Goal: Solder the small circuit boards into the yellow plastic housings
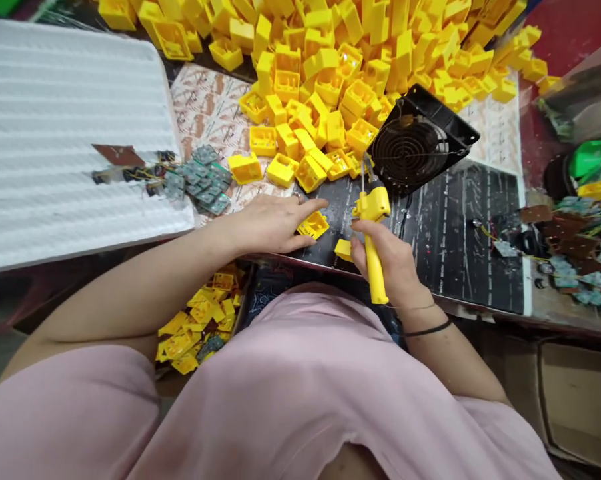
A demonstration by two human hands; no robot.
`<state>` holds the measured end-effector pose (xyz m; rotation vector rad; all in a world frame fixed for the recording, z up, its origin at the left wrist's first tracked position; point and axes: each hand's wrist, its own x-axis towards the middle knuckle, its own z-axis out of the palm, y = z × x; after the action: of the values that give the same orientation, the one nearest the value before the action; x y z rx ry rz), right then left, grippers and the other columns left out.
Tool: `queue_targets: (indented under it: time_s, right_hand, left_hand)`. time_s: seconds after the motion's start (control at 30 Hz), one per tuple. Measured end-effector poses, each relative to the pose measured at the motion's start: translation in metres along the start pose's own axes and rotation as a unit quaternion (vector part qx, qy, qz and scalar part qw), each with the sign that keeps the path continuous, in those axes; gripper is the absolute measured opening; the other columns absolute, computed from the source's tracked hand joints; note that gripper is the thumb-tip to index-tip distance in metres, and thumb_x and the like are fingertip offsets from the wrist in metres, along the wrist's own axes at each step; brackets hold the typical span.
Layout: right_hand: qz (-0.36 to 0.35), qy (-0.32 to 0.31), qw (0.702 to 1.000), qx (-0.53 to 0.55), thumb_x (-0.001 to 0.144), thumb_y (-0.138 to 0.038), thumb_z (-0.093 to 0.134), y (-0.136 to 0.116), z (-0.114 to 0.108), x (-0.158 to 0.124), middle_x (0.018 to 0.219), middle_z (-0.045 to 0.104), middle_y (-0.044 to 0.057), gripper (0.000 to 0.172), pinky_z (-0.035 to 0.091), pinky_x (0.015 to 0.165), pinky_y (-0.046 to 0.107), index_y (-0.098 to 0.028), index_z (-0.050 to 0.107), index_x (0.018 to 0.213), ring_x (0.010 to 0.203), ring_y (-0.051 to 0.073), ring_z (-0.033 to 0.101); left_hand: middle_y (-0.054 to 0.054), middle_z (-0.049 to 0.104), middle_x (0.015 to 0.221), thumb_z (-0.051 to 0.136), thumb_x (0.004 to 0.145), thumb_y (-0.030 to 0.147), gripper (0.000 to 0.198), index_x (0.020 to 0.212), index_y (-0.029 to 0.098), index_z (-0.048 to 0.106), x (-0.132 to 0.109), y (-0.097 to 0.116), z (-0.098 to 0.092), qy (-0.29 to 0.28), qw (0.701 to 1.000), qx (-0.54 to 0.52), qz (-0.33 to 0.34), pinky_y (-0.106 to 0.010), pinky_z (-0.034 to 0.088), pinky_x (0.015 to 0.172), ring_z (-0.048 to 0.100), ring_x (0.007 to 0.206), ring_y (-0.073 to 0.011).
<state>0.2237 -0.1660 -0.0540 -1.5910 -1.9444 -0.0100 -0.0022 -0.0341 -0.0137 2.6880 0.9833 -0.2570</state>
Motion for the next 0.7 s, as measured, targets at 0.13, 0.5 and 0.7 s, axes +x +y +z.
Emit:
queue_targets:
  time_s: [0.13, 0.5, 0.7]
  right_hand:
    - [-0.009, 0.012, 0.998, -0.062, 0.108, -0.061, 0.06, 0.005, 0.007, 0.01, 0.097, 0.079, 0.004, 0.044, 0.054, 0.067, 0.023, -0.023, 0.072, 0.126, 0.077, 0.017, 0.075]
    - [-0.109, 0.136, 0.981, -0.084, 0.113, -0.035, 0.059, 0.036, -0.022, 0.007, 0.084, 0.08, -0.002, 0.021, 0.056, 0.068, 0.024, -0.026, 0.077, 0.117, 0.064, 0.013, 0.072]
    - [-0.123, 0.026, 0.989, -0.075, 0.101, -0.062, 0.071, 0.034, -0.003, 0.008, 0.102, 0.081, 0.01, 0.044, 0.062, 0.091, 0.039, -0.021, 0.072, 0.116, 0.097, 0.028, 0.078]
  left_hand:
    - [-0.018, 0.068, 0.145, 0.07, 0.097, 0.057, 0.071, 0.16, 0.028, 0.055, 0.004, 0.012, -0.004, 0.025, 0.998, 0.018, -0.051, -0.052, 0.058, 0.098, 0.072, 0.123, -0.0471]
    - [-0.01, 0.068, 0.156, 0.051, 0.103, 0.023, 0.063, 0.167, 0.027, 0.05, -0.002, 0.006, 0.0, 0.028, 0.986, 0.064, 0.149, -0.037, 0.059, 0.086, 0.074, 0.119, -0.0297]
    - [-0.022, 0.062, 0.158, 0.053, 0.105, 0.058, 0.074, 0.163, 0.011, 0.052, -0.008, -0.012, 0.003, 0.147, 0.981, -0.006, 0.124, -0.056, 0.053, 0.113, 0.066, 0.134, -0.0392]
